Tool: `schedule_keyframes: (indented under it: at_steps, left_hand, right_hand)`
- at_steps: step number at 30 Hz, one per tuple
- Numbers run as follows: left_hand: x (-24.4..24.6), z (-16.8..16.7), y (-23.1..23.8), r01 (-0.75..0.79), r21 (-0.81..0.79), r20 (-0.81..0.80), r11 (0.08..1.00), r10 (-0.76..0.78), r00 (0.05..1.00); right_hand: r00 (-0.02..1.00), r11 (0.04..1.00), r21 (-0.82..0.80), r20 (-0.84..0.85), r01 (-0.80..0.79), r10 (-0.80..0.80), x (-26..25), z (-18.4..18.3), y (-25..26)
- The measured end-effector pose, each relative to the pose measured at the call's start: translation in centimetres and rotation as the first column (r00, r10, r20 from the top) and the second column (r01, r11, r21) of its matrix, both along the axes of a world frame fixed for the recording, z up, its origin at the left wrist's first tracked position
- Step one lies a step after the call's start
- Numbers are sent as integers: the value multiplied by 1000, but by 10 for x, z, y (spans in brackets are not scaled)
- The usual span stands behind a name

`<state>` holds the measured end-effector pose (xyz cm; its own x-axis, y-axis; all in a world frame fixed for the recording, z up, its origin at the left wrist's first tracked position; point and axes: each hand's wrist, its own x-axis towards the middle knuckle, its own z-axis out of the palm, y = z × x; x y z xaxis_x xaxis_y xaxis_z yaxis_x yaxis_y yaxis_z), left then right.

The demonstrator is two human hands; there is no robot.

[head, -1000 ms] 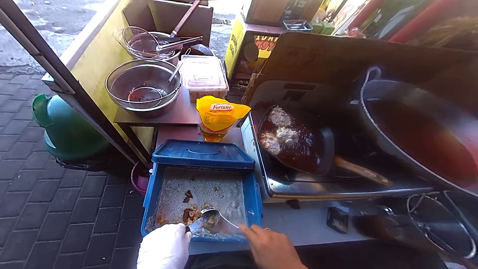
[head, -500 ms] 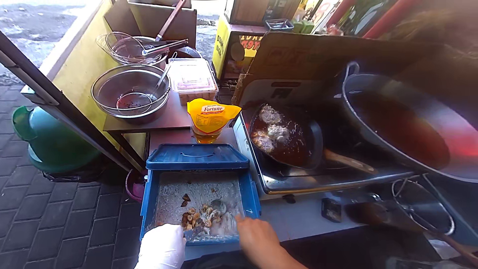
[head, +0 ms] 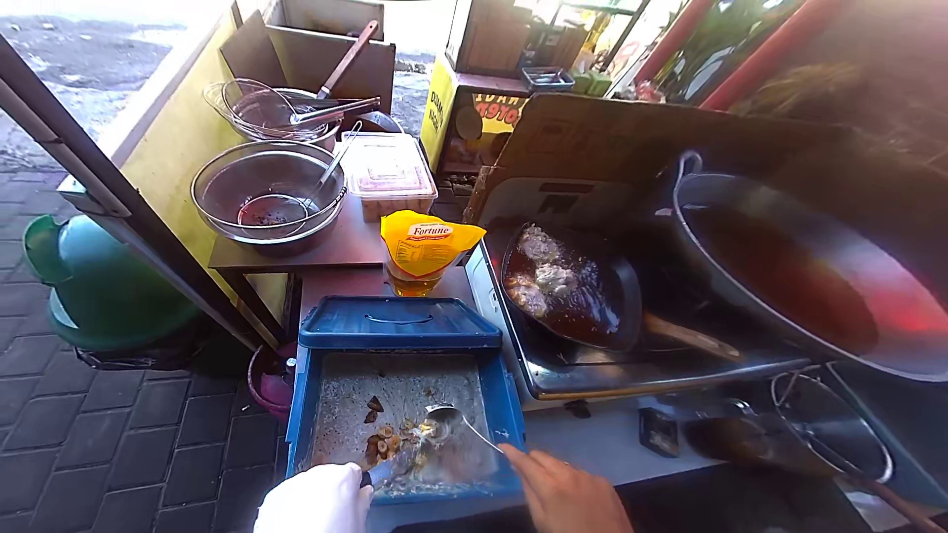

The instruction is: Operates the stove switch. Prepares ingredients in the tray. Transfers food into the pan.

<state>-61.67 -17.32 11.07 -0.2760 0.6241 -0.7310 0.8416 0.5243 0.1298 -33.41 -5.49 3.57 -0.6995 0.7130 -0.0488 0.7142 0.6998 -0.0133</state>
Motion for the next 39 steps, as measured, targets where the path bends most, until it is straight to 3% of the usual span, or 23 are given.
schedule_keyframes:
  at_steps: [2, 4, 8, 13, 18, 22, 28, 35, 39]
  left_hand:
    - [-6, -7, -13, 20, 121, -22, 992, -18, 1000]
    - [-7, -12, -17, 25, 137, 12, 990, -27, 1000]
    - [5, -37, -9, -14, 80, -12, 997, 15, 1000]
    - [5, -56, 9, -16, -20, -38, 1000, 15, 999]
    - [0, -53, 16, -5, -62, -84, 998, -1, 996]
    - [10, 10, 31, -27, -218, 25, 976, 33, 999]
    - [3, -34, -9, -37, 21, -44, 999, 38, 998]
    - [-11, -20, -40, -44, 12, 4, 999, 44, 999]
    - [-12, -24, -45, -70, 54, 5, 996, 70, 998]
  right_hand:
    - [1000, 999, 49, 0, -7, 7, 2, -5, -8]
    - [999, 1000, 7, 31, -18, 18, 1, -6, -20]
    - [996, 996, -48, 38, -78, 80, -9, -9, -31]
    - [991, 993, 72, 97, -97, 90, -33, -24, -10]
    - [950, 990, -115, 293, -79, 110, -73, -25, 17]
    - [873, 948, -317, 454, -30, 179, -92, -23, 23]
    - [797, 891, -453, 547, 26, 255, -88, -20, 13]
    - [776, 849, -527, 522, -31, 353, -60, -16, 10]
    - [823, 806, -589, 425, -66, 377, -46, -11, 28]
